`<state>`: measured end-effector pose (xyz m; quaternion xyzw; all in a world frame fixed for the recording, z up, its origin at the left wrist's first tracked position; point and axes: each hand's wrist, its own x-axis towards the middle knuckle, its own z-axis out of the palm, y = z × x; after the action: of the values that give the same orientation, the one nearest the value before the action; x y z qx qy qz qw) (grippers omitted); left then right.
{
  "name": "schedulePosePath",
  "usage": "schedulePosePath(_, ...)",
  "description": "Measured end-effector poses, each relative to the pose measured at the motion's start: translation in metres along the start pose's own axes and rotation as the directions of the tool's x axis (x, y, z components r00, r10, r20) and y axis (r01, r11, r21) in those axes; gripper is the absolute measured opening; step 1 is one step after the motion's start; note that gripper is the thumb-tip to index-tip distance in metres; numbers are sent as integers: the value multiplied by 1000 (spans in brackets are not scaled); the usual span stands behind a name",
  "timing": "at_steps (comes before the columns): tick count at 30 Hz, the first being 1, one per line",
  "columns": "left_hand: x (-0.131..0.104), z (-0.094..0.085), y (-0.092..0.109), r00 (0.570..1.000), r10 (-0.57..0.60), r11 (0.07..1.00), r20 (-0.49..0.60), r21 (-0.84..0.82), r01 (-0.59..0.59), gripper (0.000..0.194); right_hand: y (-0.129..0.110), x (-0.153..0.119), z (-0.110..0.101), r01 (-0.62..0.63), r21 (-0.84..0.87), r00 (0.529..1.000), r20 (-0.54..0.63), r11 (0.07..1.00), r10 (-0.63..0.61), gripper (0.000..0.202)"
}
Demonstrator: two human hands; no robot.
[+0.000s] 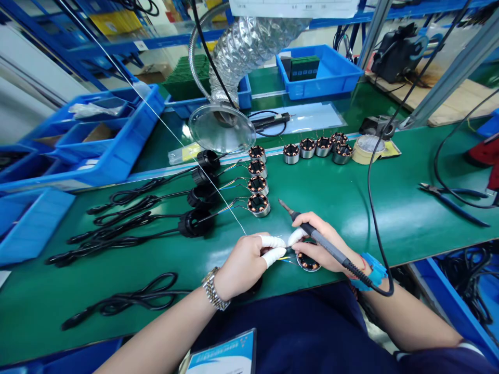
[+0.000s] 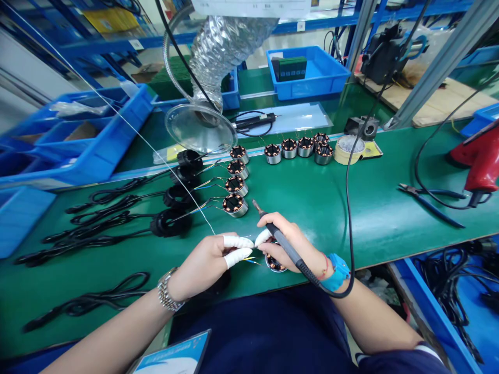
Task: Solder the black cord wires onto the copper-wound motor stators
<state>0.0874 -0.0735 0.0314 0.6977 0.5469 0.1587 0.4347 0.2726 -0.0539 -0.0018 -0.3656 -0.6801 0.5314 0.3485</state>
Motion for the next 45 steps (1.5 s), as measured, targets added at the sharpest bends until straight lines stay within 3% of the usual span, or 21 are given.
schedulePosePath(6,-1,0,-1,1000,23,1000,-2,2,-23,19,-1,0,0,5,-8,1000,-6,1000,-5,32)
schedulePosePath(16,-1,0,-1,1000,7,1000,-16,-7,-7,19,-4,-5,7,98,-321,990,-64,942,-125,22)
schedulePosePath(23,-1,5,4,999,13,1000,-52,6,-13,16,-4,-6,25,187,-549,944,-128,814,-303,25)
schedulePosePath(30,-10,-7,-6,997,37,991,67,-130,-28,19,-6,-20,10,165,-426,961,-132,890,-241,29)
schedulePosePath(33,-12,-11,-10,990,87,986,107,-151,-71,11,-7,-26,9,217,-445,958,-73,869,-276,28)
schedulePosePath(38,-11,-8,-8,998,12,996,65,-84,-6,13,4,-22,21,290,-543,927,-47,788,-373,25)
schedulePosePath(45,-7,-6,-4,996,-62,991,63,-117,69,19,10,-24,23,280,-502,908,-140,819,-396,24)
